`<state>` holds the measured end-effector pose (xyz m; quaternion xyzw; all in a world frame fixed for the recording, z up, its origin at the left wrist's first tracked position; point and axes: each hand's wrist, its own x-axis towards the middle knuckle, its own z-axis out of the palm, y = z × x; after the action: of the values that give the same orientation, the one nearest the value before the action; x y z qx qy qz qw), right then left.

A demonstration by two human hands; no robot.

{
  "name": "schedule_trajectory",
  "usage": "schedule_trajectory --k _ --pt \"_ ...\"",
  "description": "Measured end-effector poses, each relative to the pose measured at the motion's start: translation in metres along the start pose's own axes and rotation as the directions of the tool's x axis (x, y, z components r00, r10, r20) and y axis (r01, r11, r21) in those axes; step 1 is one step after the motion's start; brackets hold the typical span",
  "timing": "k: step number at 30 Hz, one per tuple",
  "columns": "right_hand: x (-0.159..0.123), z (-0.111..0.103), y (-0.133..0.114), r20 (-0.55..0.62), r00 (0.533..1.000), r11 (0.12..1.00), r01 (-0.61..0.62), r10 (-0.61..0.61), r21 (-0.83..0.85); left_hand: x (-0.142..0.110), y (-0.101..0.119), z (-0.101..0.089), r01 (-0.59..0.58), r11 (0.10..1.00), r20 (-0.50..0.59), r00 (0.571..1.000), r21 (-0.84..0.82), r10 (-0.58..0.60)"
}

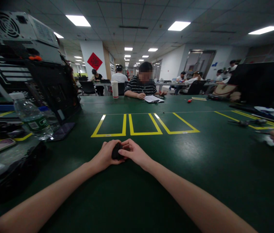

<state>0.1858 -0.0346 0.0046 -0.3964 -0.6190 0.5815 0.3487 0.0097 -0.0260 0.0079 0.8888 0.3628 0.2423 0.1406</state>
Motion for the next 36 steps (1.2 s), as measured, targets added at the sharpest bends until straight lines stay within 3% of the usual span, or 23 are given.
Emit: schedule_trajectory --k 4,10,17,22,28,36 --pt "0.0045 -0.0027 0.0063 0.008 1.000 0.999 -0.029 0.029 0.024 0.0012 -0.0053 0.0071 -0.001 0.999 -0.039 0.999 0.033 0.003" --pt "0.0032 -0.0035 0.0066 0.079 0.994 0.996 0.069 -0.074 0.061 0.0014 -0.0085 0.0099 0.003 0.999 -0.053 0.999 0.040 -0.001" --pt "0.0030 -0.0006 0.0053 0.011 1.000 0.999 0.023 -0.023 0.024 0.0008 -0.0071 0.0091 0.001 1.000 -0.053 0.999 0.016 0.000" --pt "0.0033 -0.0020 0.0041 0.033 0.999 1.000 -0.020 0.019 0.015 0.0012 -0.0077 0.0101 0.002 1.000 -0.047 0.999 0.021 -0.001" --pt "0.0001 -0.0035 0.0026 0.087 0.995 0.998 0.055 -0.058 0.035 0.0001 -0.0037 0.0033 0.012 1.000 -0.012 1.000 0.008 -0.011" --pt "0.0043 0.0004 0.0097 0.008 0.999 0.999 0.041 -0.041 0.027 0.0018 -0.0092 0.0108 0.002 1.000 -0.062 0.998 0.022 -0.001"
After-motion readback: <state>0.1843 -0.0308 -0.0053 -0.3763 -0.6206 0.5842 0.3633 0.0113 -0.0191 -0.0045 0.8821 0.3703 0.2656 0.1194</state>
